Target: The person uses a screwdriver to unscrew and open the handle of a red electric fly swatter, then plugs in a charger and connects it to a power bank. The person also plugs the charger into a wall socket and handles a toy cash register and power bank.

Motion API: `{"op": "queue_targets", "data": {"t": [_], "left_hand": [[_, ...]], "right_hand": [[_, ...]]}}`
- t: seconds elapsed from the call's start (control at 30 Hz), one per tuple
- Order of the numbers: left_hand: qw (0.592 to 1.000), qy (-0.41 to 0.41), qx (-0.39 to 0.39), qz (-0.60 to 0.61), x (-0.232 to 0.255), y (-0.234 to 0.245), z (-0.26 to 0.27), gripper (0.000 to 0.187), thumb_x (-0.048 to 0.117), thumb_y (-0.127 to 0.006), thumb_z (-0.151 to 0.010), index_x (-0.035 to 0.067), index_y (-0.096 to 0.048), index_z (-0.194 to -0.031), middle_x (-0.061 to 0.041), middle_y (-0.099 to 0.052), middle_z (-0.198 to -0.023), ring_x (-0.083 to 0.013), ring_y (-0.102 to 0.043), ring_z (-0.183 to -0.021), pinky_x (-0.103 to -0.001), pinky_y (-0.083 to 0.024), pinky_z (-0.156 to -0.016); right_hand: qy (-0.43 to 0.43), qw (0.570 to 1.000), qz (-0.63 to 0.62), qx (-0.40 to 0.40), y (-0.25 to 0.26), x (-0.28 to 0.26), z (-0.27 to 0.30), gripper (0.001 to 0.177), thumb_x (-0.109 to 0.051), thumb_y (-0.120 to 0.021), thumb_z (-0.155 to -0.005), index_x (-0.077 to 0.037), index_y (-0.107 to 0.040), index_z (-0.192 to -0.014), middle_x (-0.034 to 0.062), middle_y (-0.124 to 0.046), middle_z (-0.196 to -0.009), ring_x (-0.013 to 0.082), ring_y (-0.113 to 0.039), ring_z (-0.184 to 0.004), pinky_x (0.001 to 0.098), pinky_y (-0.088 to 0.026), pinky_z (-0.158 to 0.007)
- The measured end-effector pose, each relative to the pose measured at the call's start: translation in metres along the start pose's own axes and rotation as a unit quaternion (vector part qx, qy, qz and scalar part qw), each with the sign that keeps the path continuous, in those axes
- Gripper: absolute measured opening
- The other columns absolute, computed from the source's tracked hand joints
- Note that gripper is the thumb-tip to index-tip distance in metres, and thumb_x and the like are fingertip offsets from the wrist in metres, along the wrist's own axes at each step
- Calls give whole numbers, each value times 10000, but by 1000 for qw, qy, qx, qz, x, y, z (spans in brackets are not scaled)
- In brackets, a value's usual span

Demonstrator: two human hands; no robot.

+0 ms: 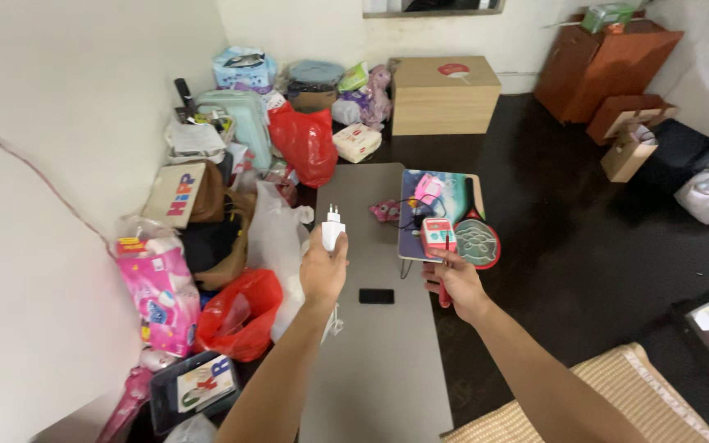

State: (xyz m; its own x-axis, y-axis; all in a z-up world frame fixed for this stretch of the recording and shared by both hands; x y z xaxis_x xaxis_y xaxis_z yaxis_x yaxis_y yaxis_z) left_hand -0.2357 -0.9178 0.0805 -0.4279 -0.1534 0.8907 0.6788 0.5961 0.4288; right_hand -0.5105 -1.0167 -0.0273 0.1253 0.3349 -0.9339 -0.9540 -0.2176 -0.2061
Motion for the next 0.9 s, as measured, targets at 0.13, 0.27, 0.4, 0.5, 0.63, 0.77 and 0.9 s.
{"op": "queue_targets", "data": {"t": [0.13, 0.27, 0.4, 0.5, 0.63, 0.77, 0.9], "left_hand": [[999, 15, -25, -21, 14, -54, -4, 469, 476, -621, -930, 177, -604, -1292, -66, -759, -753, -232, -748, -686, -403, -564, -707], [997, 39, -23, -55, 25, -105, -9, 522, 497, -643, -900, 192, -592, -1321, -75, -771, -731, -254, -754, -739, -417, -560, -743], [1000, 17, -20, -12, 34, -150, -17, 523, 502, -634, -891, 169, -620, -1294, -96, -766, -769, -293, -773, -756, -436, -588, -744], [999, 3, -2, -40, 41, -181, -23, 522, 500, -652, -883, 168, -630, -1285, -112, -775, -839, -328, -757, -819, -462, -574, -775], [999, -30, -3, -33, 57, -222, -37, 538, 501, -662, -890, 144, -614, -1290, -143, -775, -909, -362, -752, -867, -486, -574, -800], [997, -18, -34, -61, 74, -260, -50, 545, 511, -654, -892, 163, -615, -1310, -154, -774, -922, -389, -738, -885, -507, -563, -803], [998, -12, -51, -33, 96, -296, -67, 512, 506, -669, -857, 172, -673, -1246, -144, -775, -943, -384, -741, -895, -504, -567, -800]], "right_hand": [[-4, 1000, -18, 3, 45, 7, -26, 504, -4, -491, -927, -9, -507, -1431, 236, -650, -1264, 359, -683, -1159, 478, -576, -989], [-7, 1000, -27, -3, 85, 12, -51, 513, -16, -511, -940, -4, -483, -1452, 258, -615, -1312, 386, -652, -1213, 483, -558, -1017], [-8, 999, -32, 1, 119, 6, -75, 511, -31, -507, -954, 6, -471, -1462, 270, -615, -1307, 396, -647, -1224, 488, -559, -1017], [-11, 999, -34, 5, 137, 1, -84, 501, -44, -516, -962, 7, -472, -1459, 264, -621, -1303, 388, -646, -1229, 483, -559, -1015], [-12, 1000, -16, 24, 149, -10, -100, 504, -20, -524, -942, 9, -504, -1445, 245, -632, -1283, 387, -659, -1223, 466, -569, -1008], [8, 999, -15, 33, 157, -24, -117, 506, -37, -554, -932, 3, -523, -1435, 198, -682, -1188, 305, -697, -1112, 434, -583, -955], [-2, 998, 17, 55, 168, -33, -133, 531, -30, -601, -914, -16, -563, -1444, 177, -685, -1048, 254, -613, -867, 491, -466, -718]]}}
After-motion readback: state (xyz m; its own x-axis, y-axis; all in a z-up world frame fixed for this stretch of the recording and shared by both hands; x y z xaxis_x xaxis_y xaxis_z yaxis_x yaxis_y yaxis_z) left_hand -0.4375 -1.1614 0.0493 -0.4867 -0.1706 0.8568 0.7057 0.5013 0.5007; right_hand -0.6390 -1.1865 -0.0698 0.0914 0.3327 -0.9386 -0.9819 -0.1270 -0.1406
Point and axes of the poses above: each hand's wrist, its own z-axis away from the middle knuckle, its own y-axis out of the back of the hand, x = y × z, the point moved 7 cm from there along -z, towards the middle knuckle
